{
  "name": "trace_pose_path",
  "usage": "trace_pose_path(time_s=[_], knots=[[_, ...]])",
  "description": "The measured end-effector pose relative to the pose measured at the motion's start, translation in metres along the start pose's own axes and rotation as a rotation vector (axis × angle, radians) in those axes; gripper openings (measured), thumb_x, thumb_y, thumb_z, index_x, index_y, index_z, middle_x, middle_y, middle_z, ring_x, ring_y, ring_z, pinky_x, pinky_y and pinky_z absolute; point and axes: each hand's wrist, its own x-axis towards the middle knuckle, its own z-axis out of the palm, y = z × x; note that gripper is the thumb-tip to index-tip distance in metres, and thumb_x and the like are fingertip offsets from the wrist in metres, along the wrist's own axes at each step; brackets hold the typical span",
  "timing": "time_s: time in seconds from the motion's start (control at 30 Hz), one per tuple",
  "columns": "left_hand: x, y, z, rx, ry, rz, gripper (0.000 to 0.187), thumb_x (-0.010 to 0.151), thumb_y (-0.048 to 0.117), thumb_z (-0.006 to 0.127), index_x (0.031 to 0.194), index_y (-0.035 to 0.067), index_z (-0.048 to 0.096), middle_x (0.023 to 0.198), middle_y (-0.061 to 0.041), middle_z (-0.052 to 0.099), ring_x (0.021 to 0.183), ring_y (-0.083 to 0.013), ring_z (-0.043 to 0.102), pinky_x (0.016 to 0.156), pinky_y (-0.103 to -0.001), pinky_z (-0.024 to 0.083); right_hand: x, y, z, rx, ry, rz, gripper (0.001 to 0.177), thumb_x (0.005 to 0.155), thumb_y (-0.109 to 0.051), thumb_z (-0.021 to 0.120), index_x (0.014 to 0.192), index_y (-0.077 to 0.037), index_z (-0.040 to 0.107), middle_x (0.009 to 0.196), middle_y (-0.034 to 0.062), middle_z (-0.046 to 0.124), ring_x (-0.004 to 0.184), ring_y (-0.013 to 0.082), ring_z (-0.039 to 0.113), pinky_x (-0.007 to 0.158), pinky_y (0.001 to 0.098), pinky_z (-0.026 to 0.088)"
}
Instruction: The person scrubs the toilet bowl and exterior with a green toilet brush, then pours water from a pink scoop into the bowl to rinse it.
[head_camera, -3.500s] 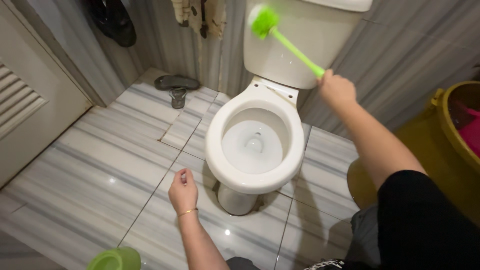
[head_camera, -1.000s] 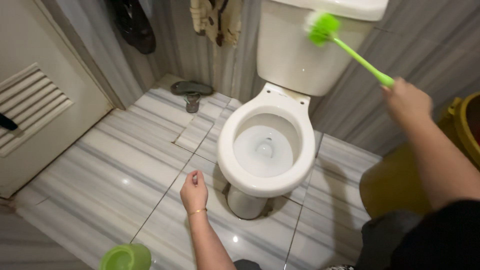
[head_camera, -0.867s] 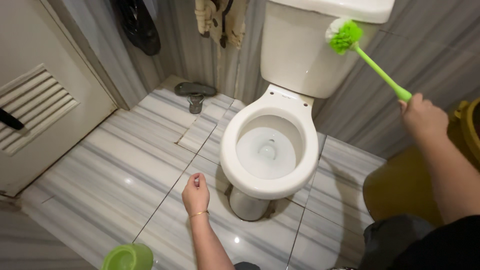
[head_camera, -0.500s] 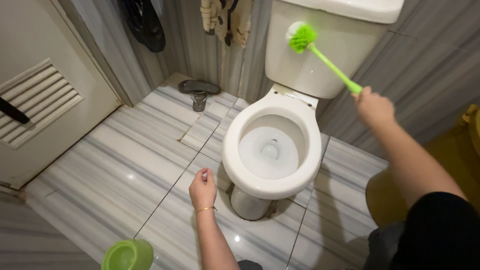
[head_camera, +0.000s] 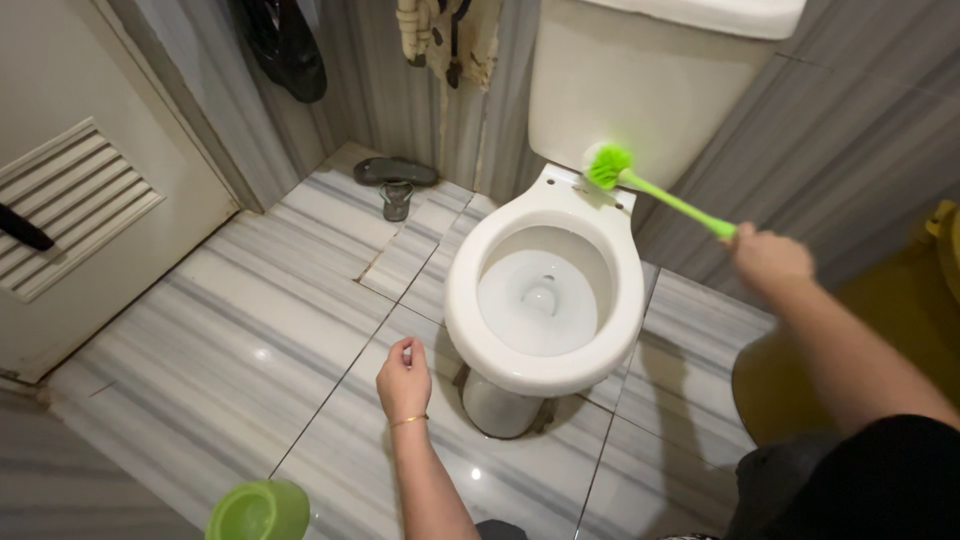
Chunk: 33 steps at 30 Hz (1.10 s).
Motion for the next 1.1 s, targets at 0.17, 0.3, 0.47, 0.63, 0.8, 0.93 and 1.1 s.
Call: trace_pose_path(time_s=[0.17, 0.3, 0.47, 0.63, 0.8, 0.93, 1.1], knots=[[-0.003, -0.002, -0.005, -0.019, 0.012, 0.013, 0.037, 0.095, 0.041, 0.061, 0.114, 0.013, 0.074, 0.089, -0.013, 0.076, 0.082, -0.0297, 0.072, 0.078, -0.04, 0.055, -0.015, 0.062, -0.016, -0.108, 0.049, 0.024, 0.055, 0.111, -0.055, 0.034, 0.118, -0.006, 0.058, 0.109, 0.0247, 0.074, 0.097, 0.0449, 0.075, 0.077, 0.0572, 0.06], [-0.003, 0.002, -0.008, -0.013, 0.009, 0.005, 0.036, 0.095, 0.04, 0.061, 0.114, 0.013, 0.075, 0.09, -0.013, 0.076, 0.083, -0.0296, 0.072, 0.077, -0.04, 0.055, -0.016, 0.067, -0.011, -0.148, 0.079, -0.008, 0.056, 0.112, -0.057, 0.035, 0.121, -0.007, 0.057, 0.11, 0.0241, 0.075, 0.1, 0.0433, 0.076, 0.081, 0.0545, 0.061], [-0.005, 0.011, 0.0, -0.035, 0.017, 0.058, 0.035, 0.095, 0.04, 0.062, 0.113, 0.012, 0.075, 0.091, -0.013, 0.077, 0.081, -0.0298, 0.072, 0.076, -0.04, 0.056, 0.002, 0.014, -0.005, -0.104, -0.017, -0.051, 0.049, 0.111, -0.048, 0.034, 0.121, -0.006, 0.057, 0.11, 0.0222, 0.075, 0.101, 0.0405, 0.075, 0.081, 0.0525, 0.06], [-0.009, 0.019, 0.002, -0.054, -0.011, 0.037, 0.036, 0.096, 0.04, 0.061, 0.113, 0.012, 0.074, 0.09, -0.013, 0.077, 0.081, -0.0294, 0.073, 0.077, -0.039, 0.056, 0.012, -0.068, -0.02, 0.039, -0.113, -0.034, 0.046, 0.113, -0.042, 0.032, 0.125, -0.004, 0.056, 0.109, 0.0211, 0.077, 0.101, 0.0389, 0.075, 0.083, 0.0517, 0.059], [-0.011, 0.02, 0.003, -0.036, -0.01, 0.062, 0.036, 0.095, 0.041, 0.061, 0.113, 0.012, 0.075, 0.091, -0.014, 0.077, 0.083, -0.0291, 0.073, 0.078, -0.039, 0.055, 0.01, -0.122, -0.028, 0.165, -0.124, -0.01, 0.054, 0.109, -0.051, 0.038, 0.122, -0.003, 0.059, 0.112, 0.0216, 0.074, 0.107, 0.0402, 0.07, 0.087, 0.0524, 0.056], [-0.009, 0.014, 0.0, -0.027, -0.008, 0.06, 0.037, 0.096, 0.041, 0.061, 0.114, 0.012, 0.075, 0.092, -0.014, 0.077, 0.084, -0.0298, 0.072, 0.078, -0.04, 0.055, -0.004, -0.102, -0.019, 0.206, -0.109, -0.009, 0.054, 0.108, -0.051, 0.041, 0.12, -0.002, 0.061, 0.113, 0.023, 0.073, 0.107, 0.042, 0.07, 0.089, 0.0532, 0.055], [-0.006, 0.009, -0.01, 0.004, -0.002, 0.028, 0.036, 0.096, 0.041, 0.061, 0.113, 0.012, 0.075, 0.093, -0.014, 0.077, 0.085, -0.0308, 0.072, 0.079, -0.041, 0.055, -0.039, -0.033, 0.006, 0.198, -0.134, 0.115, 0.057, 0.109, -0.055, 0.037, 0.119, -0.004, 0.062, 0.113, 0.0256, 0.072, 0.107, 0.0451, 0.069, 0.09, 0.0557, 0.054]])
